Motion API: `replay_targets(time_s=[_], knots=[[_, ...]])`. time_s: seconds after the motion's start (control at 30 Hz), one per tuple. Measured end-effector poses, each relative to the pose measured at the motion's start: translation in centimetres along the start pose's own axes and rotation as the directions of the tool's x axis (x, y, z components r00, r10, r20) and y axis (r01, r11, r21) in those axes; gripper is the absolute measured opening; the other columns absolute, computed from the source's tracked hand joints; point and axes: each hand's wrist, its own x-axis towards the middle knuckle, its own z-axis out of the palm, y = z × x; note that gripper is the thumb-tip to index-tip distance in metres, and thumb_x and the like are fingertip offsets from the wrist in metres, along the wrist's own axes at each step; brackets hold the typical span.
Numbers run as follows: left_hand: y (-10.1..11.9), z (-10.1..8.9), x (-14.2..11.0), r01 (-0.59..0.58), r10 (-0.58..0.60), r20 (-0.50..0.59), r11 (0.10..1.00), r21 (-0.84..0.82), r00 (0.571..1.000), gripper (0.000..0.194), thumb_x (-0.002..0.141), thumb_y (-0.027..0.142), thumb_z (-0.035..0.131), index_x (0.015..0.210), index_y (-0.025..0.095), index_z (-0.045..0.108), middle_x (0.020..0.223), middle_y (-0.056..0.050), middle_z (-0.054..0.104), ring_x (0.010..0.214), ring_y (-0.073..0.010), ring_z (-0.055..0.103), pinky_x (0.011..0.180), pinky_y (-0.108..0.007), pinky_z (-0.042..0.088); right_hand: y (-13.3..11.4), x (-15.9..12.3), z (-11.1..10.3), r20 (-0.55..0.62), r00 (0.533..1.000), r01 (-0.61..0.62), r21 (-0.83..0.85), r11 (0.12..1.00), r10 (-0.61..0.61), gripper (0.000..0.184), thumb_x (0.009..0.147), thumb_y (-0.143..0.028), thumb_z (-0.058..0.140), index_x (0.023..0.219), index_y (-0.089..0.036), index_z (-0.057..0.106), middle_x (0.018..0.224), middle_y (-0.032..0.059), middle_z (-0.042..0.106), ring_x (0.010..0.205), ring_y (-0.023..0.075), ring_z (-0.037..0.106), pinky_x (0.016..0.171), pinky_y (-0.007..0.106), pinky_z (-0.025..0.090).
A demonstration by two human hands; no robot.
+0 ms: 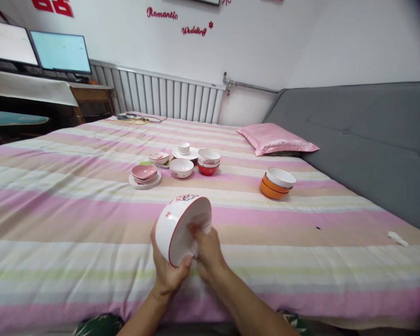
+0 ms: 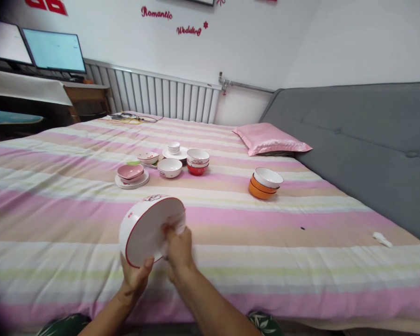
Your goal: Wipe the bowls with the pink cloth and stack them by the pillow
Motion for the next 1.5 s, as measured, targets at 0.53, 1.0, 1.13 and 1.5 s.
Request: replay_targets(time_s=[0.53, 1.0, 1.13, 1.5], knots=[[2.8, -1.4, 4.1, 0.008, -0.117, 0.549, 0.98, 0.197, 0.828, 0.063, 0.064, 0.051, 0.063, 0.117, 0.019, 0.05, 0.107, -0.008, 0.062, 0.097, -0.0297, 0.056, 0.081, -0.036, 0.042, -6.6, 1.5, -4.2, 0.638, 0.578, 0.811, -0.517, 0.273, -0.509, 0.054, 0.067, -0.003, 0.047, 0.115, -0.022, 0.059, 0.112, 0.0022, 0.067, 0.104, 0.017, 0.061, 0.088, 0.027, 0.047], [2.1, -1.0, 2.4, 0.175, -0.154, 0.098, 0.945, -0.276, 0.983, 0.053, 0.055, 0.033, 0.056, 0.106, 0.02, 0.062, 0.095, -0.008, 0.068, 0.087, -0.0327, 0.062, 0.07, -0.042, 0.052, -1.5, 1.1, -0.2, 0.011, 0.945, 0.322, -0.183, 0.929, -0.326, 0.028, 0.079, -0.027, 0.057, 0.102, -0.015, 0.066, 0.096, 0.0068, 0.071, 0.092, 0.0223, 0.065, 0.082, 0.032, 0.049], [1.8, -0.7, 2.3, 0.174, -0.192, -0.015, 0.918, -0.356, 0.981, 0.048, 0.052, 0.028, 0.055, 0.099, 0.02, 0.064, 0.084, -0.005, 0.07, 0.078, -0.0287, 0.064, 0.062, -0.037, 0.053, 1.2, -0.1, 1.1, -0.136, 0.984, 0.106, -0.08, 0.991, -0.116, 0.028, 0.078, -0.03, 0.055, 0.1, -0.015, 0.065, 0.094, 0.0064, 0.071, 0.09, 0.0225, 0.065, 0.079, 0.032, 0.05], [0.7, 0.1, 1.2, 0.177, -0.254, -0.182, 0.917, -0.358, 0.95, 0.055, 0.059, 0.033, 0.06, 0.112, 0.019, 0.058, 0.087, -0.004, 0.07, 0.078, -0.0252, 0.065, 0.066, -0.034, 0.052, 1.8, -2.5, 2.5, -0.048, 0.976, -0.208, 0.117, 0.971, 0.215, 0.036, 0.071, -0.027, 0.056, 0.104, -0.015, 0.059, 0.084, 0.006, 0.07, 0.072, 0.02, 0.067, 0.058, 0.027, 0.051]])
